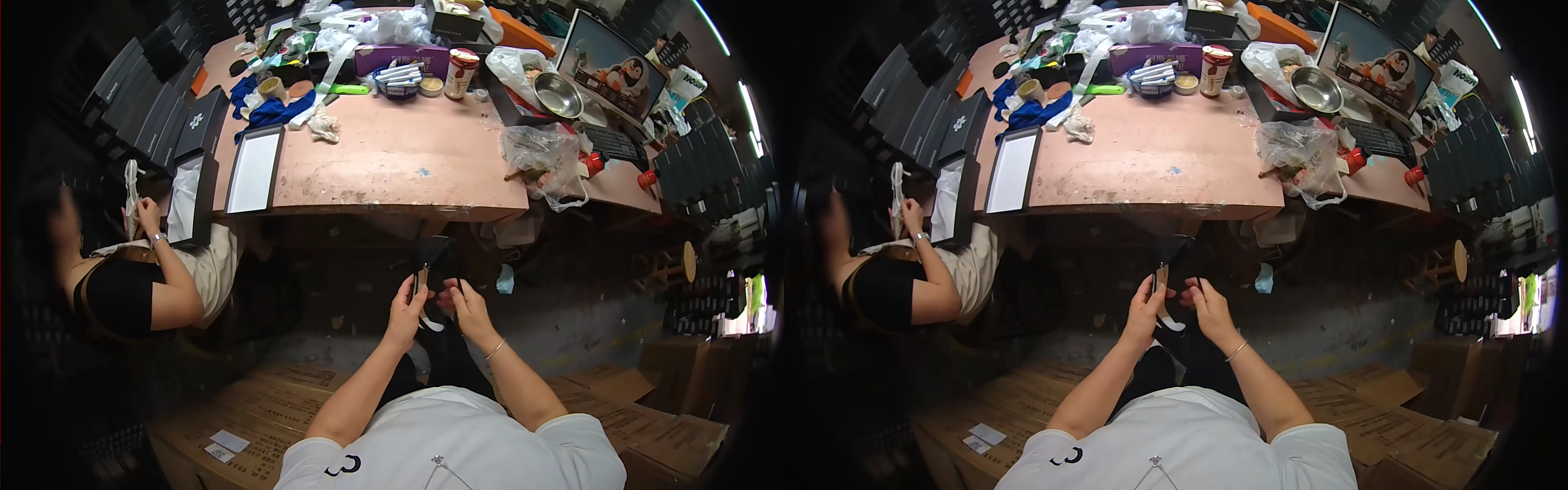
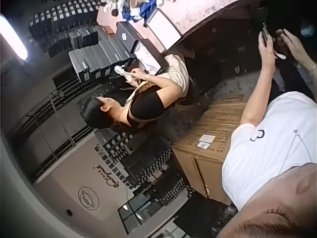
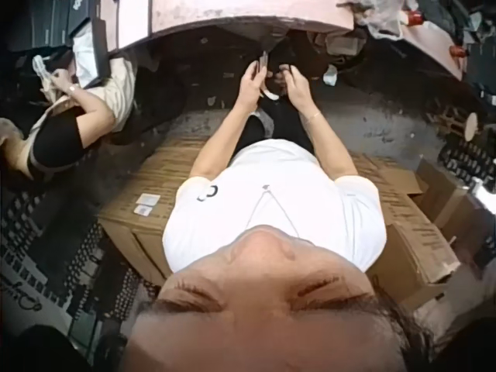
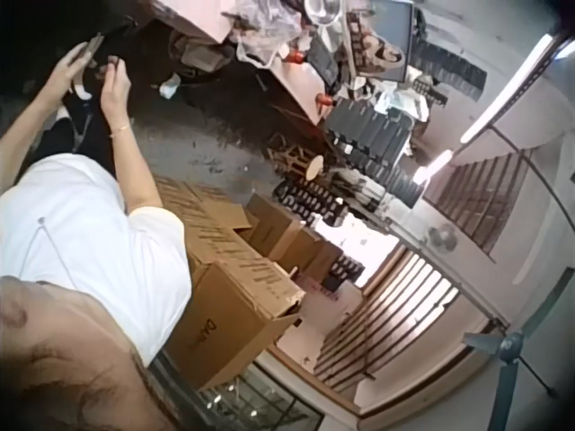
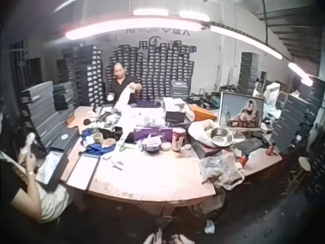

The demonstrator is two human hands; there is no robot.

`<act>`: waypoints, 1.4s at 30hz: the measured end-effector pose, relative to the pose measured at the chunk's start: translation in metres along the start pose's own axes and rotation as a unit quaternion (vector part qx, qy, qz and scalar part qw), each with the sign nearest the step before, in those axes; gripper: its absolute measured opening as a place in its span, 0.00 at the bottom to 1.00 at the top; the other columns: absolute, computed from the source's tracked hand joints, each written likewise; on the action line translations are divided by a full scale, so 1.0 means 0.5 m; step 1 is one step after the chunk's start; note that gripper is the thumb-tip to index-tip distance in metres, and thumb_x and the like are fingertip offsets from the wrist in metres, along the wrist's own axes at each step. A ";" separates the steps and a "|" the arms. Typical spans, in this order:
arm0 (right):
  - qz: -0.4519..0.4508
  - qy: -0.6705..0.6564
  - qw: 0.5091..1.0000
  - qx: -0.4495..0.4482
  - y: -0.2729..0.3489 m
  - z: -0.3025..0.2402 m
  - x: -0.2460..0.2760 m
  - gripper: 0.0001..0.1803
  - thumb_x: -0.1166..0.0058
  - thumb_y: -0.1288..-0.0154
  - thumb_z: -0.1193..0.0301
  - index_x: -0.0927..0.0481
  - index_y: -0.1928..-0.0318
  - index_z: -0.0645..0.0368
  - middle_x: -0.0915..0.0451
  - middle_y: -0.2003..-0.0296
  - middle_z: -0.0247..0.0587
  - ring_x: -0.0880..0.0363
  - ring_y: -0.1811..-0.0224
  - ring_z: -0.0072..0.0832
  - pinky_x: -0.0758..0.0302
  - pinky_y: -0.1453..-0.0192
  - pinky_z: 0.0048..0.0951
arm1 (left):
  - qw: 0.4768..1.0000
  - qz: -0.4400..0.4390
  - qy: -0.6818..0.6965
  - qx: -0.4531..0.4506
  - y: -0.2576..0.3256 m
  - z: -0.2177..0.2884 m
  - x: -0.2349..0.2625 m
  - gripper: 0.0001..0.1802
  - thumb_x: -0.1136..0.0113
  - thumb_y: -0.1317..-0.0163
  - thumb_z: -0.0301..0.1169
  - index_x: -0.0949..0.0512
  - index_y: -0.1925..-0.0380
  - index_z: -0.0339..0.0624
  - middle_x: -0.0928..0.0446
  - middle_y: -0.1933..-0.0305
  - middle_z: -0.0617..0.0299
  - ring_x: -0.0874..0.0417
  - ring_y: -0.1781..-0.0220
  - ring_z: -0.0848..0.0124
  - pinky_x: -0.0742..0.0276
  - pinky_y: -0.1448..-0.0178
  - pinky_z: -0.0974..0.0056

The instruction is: Pack pairs of high-heeled shoes into boxes with tissue paper and silica gel packets.

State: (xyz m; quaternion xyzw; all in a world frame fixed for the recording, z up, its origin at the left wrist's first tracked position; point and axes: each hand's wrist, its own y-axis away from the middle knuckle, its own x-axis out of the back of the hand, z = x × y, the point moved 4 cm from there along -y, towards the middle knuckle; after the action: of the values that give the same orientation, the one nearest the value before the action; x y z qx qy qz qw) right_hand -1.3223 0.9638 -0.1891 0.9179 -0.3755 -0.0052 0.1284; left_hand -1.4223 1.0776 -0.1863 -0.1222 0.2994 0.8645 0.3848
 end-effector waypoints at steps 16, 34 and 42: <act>-0.153 0.180 0.972 0.011 0.114 0.007 -0.027 0.49 0.26 0.57 0.57 0.38 0.40 0.69 0.31 0.49 0.53 0.31 0.44 0.39 0.35 0.37 0.35 | 0.995 -0.034 -0.017 0.093 0.007 -0.068 -0.040 0.28 0.43 0.34 0.38 0.36 0.37 0.43 0.25 0.56 0.63 0.24 0.53 0.76 0.24 0.61 0.72; 0.074 0.514 0.855 -0.011 -0.313 0.195 0.150 0.40 0.30 0.62 0.66 0.34 0.46 0.59 0.35 0.51 0.57 0.24 0.56 0.57 0.23 0.51 0.47 | 0.965 0.069 -0.217 0.128 0.155 -0.178 0.260 0.21 0.44 0.33 0.37 0.27 0.46 0.33 0.22 0.51 0.54 0.22 0.50 0.70 0.28 0.44 0.67; 0.191 0.441 0.795 0.371 -0.222 -0.520 0.236 0.40 0.28 0.54 0.61 0.33 0.44 0.66 0.28 0.49 0.52 0.29 0.47 0.39 0.31 0.41 0.37 | 0.957 0.008 -0.255 0.137 0.124 -0.226 0.280 0.20 0.43 0.35 0.38 0.25 0.48 0.36 0.21 0.52 0.54 0.21 0.50 0.67 0.27 0.45 0.65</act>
State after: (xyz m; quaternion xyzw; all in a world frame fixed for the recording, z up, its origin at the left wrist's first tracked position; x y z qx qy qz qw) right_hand -1.1337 1.0185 0.0463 0.7076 -0.4186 0.5647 -0.0719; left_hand -1.5648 1.0590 -0.3111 0.1588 0.3080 0.8205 0.4547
